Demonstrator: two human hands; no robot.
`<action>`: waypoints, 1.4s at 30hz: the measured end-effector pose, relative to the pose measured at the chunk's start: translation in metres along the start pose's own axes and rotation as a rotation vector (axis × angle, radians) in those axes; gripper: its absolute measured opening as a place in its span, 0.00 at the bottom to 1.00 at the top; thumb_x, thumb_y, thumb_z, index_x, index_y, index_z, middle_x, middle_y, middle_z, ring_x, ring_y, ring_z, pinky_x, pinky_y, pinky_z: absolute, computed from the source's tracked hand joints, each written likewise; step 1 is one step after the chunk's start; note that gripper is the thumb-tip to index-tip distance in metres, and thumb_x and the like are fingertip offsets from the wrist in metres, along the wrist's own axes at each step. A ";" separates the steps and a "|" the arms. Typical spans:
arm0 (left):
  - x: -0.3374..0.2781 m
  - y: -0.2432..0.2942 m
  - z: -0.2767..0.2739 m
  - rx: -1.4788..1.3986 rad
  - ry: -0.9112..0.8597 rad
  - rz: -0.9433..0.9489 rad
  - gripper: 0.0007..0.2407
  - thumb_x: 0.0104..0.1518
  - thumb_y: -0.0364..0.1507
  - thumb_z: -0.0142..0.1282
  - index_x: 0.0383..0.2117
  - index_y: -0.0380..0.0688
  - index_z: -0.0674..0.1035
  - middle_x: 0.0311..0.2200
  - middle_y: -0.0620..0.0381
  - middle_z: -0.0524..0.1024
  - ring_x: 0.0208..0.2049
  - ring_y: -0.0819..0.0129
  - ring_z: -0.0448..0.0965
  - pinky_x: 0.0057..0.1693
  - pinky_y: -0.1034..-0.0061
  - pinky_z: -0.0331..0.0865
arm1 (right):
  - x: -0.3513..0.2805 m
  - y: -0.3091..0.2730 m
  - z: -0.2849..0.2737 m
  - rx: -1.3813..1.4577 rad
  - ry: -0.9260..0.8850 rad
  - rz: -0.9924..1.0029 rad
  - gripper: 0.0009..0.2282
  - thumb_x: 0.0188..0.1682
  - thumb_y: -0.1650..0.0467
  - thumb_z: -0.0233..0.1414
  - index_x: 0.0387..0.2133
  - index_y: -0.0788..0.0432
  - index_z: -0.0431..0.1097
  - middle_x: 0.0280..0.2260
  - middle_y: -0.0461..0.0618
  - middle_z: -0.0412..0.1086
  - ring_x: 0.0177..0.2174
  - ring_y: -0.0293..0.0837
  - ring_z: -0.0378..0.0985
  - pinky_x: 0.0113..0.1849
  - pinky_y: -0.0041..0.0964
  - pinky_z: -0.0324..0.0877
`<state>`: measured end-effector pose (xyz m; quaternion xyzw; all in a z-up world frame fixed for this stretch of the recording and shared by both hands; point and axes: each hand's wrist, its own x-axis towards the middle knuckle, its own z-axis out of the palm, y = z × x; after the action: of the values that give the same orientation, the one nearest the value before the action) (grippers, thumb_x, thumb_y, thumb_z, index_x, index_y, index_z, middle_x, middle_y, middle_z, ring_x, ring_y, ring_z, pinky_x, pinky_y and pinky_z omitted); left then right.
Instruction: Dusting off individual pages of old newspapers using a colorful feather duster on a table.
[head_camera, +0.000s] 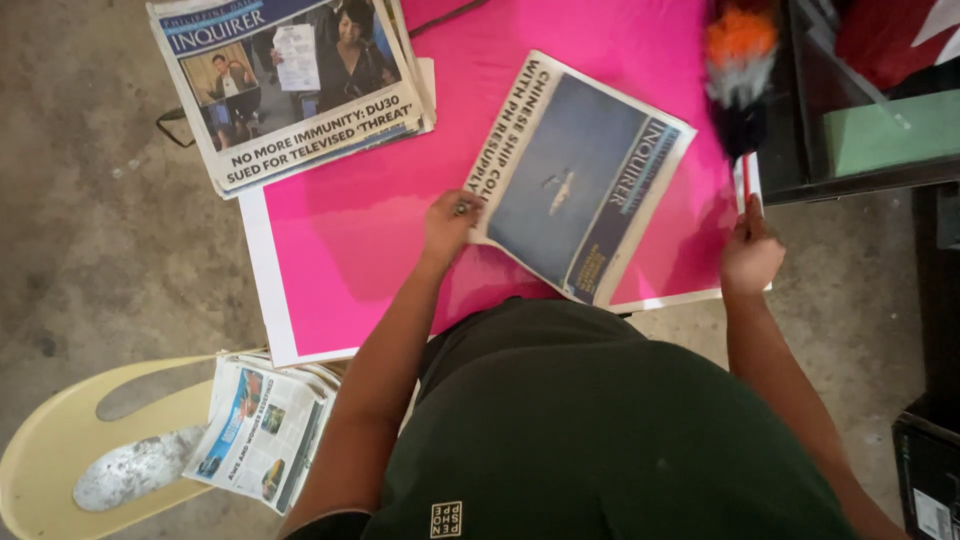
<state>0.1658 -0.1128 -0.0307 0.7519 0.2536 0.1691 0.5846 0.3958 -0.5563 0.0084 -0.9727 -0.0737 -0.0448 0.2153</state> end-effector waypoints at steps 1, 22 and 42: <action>-0.002 -0.001 0.001 -0.001 -0.003 0.006 0.10 0.47 0.18 0.61 0.36 0.44 0.83 0.36 0.51 0.81 0.35 0.61 0.82 0.43 0.69 0.76 | 0.003 -0.008 -0.001 0.001 0.006 0.002 0.11 0.60 0.71 0.53 0.52 0.61 0.76 0.34 0.65 0.75 0.31 0.53 0.78 0.36 0.49 0.74; 0.012 0.100 0.018 0.639 -0.104 0.263 0.21 0.55 0.33 0.60 0.58 0.56 0.78 0.60 0.42 0.65 0.58 0.40 0.62 0.60 0.49 0.61 | -0.071 -0.087 -0.005 0.253 -0.376 -0.271 0.14 0.56 0.70 0.54 0.55 0.49 0.75 0.34 0.58 0.77 0.32 0.48 0.80 0.35 0.42 0.75; 0.029 0.014 0.047 1.165 -0.039 0.336 0.31 0.39 0.23 0.59 0.56 0.29 0.70 0.53 0.44 0.75 0.47 0.49 0.76 0.52 0.58 0.74 | -0.038 -0.034 -0.016 -0.148 -0.301 -0.376 0.19 0.56 0.68 0.51 0.61 0.41 0.70 0.33 0.57 0.76 0.29 0.57 0.78 0.32 0.49 0.73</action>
<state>0.2178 -0.1358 -0.0307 0.9809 0.1715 0.0787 0.0465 0.3522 -0.5369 0.0324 -0.9508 -0.2812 0.0560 0.1177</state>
